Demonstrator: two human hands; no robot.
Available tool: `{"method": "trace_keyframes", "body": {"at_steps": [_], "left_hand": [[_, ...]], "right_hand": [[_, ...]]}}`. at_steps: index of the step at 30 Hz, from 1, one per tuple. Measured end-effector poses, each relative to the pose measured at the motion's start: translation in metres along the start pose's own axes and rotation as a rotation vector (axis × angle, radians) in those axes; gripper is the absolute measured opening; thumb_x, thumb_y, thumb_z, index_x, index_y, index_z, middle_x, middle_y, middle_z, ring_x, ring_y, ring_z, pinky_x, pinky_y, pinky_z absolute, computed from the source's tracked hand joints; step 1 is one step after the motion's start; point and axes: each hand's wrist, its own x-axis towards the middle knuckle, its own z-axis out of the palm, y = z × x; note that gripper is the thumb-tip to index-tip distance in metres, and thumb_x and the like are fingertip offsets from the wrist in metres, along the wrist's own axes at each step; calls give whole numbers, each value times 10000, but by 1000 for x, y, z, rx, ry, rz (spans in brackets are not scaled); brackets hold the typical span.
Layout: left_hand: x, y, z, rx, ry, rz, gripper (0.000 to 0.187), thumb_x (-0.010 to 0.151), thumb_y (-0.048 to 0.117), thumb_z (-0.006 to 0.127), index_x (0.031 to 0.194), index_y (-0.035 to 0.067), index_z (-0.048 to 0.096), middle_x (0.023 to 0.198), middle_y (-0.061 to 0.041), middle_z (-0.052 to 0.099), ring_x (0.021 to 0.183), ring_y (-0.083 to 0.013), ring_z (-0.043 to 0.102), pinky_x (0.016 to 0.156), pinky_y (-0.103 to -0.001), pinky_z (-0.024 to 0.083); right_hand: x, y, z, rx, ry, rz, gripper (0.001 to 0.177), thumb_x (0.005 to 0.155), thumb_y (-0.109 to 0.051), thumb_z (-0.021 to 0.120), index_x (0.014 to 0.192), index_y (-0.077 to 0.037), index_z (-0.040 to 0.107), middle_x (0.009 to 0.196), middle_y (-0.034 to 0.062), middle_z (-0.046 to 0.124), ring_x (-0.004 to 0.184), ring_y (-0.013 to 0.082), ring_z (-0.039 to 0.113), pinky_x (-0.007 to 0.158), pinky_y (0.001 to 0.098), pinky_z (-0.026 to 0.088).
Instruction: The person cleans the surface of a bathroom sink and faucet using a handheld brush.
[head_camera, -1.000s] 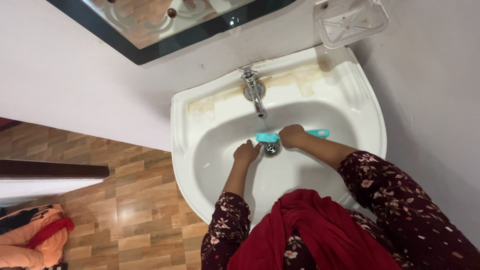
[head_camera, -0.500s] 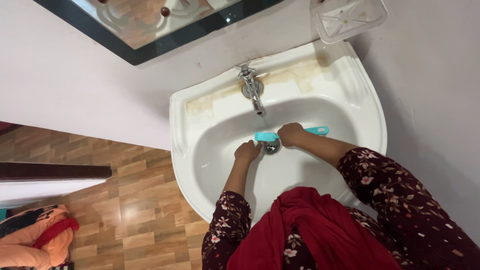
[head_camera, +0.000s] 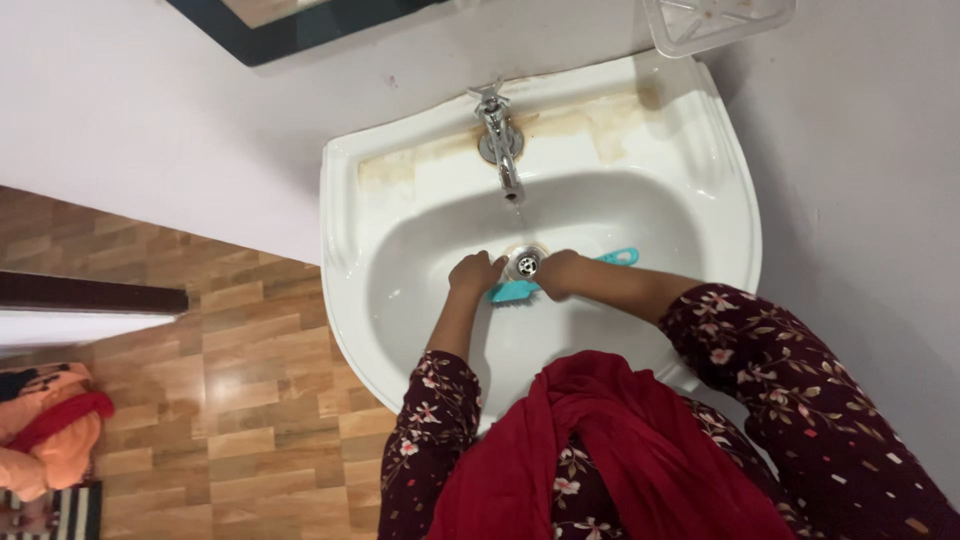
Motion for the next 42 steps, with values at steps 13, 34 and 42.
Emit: {"method": "trace_keyframes", "body": {"at_steps": [13, 34, 42], "left_hand": [[-82, 72, -58, 2, 950, 425, 361, 816, 291, 636, 1117, 119, 735, 1097, -133, 738, 1051, -337, 680, 970, -589, 431], [-162, 238, -84, 13, -933, 944, 1101, 732, 884, 223, 1421, 136, 645, 1446, -182, 569, 1360, -359, 465, 1128, -457, 298], [-307, 227, -102, 44, 11, 1364, 671, 988, 621, 418, 1084, 33, 727, 1230, -201, 717, 1234, -356, 672, 1121, -448, 470]], "right_hand": [[62, -35, -31, 48, 70, 329, 411, 945, -343, 675, 1308, -152, 680, 1275, 102, 686, 1128, 350, 673, 825, 554, 572], [41, -33, -42, -99, -108, 217, 333, 919, -306, 681, 1210, -163, 756, 1140, 85, 721, 1041, 306, 707, 791, 486, 547], [44, -21, -52, -156, -61, 41, 312, 968, -329, 594, 1123, -160, 806, 1024, 77, 748, 951, 287, 741, 727, 448, 562]]}}
